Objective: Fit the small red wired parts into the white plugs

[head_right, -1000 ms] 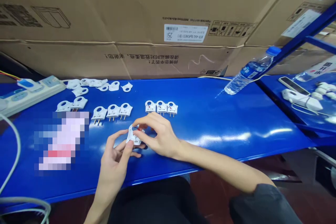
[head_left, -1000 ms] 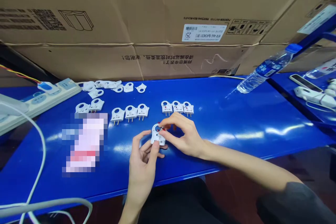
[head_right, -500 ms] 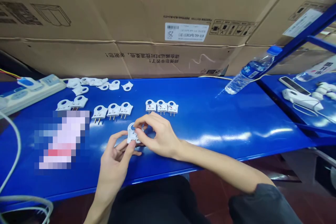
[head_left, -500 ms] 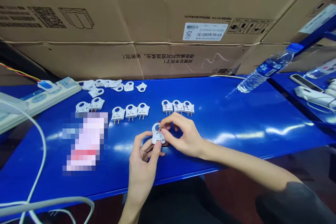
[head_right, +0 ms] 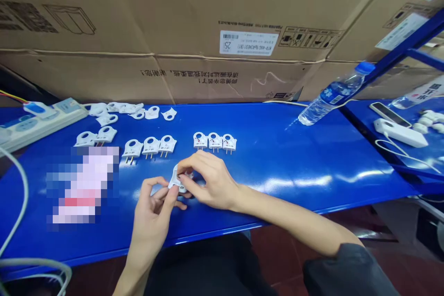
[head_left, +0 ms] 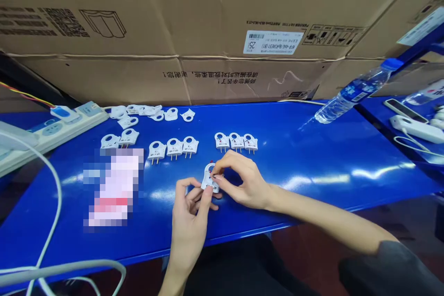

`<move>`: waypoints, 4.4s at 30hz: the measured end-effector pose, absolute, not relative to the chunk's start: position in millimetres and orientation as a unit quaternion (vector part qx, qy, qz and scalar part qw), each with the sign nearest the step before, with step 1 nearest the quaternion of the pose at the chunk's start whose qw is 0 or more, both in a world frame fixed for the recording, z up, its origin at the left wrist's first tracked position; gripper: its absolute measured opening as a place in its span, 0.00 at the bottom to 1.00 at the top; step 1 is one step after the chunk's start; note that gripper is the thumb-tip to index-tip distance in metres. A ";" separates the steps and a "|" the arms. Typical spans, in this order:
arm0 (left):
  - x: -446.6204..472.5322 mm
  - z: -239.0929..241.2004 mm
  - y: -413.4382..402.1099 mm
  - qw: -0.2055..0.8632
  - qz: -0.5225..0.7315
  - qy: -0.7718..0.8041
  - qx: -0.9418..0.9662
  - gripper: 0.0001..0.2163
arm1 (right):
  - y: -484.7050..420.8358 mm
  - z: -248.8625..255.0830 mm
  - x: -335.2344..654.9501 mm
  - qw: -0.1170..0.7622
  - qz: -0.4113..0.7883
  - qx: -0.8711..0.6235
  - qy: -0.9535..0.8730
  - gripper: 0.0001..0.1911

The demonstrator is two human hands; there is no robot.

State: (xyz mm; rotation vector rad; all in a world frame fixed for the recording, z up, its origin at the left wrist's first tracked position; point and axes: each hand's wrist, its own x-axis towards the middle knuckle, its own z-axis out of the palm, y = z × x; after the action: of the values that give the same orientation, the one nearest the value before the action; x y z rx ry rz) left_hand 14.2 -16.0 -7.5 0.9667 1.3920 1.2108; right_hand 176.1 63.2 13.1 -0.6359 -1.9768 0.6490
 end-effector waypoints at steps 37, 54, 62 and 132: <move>17.1 -8.2 -18.0 0.503 0.497 0.590 0.390 0.26 | 62.3 19.2 179.1 0.415 0.359 -0.316 -0.774 0.04; 18.2 -9.2 -18.0 0.482 0.500 0.599 0.399 0.24 | 67.1 25.9 180.8 0.393 0.340 -0.338 -0.785 0.04; 19.2 -7.1 -17.3 0.479 0.493 0.602 0.406 0.24 | 65.2 21.0 180.3 0.400 0.332 -0.325 -0.790 0.03; 14.2 -13.1 -18.7 0.461 0.514 0.578 0.434 0.19 | 113.5 -4.3 174.6 0.258 0.040 -0.423 -0.868 0.18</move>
State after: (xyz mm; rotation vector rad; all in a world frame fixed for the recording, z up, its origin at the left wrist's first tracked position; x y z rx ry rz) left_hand 14.2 -18.7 -13.1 1.0679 1.4222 1.2646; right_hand 174.6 113.5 -4.3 -1.1471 -2.3531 0.1076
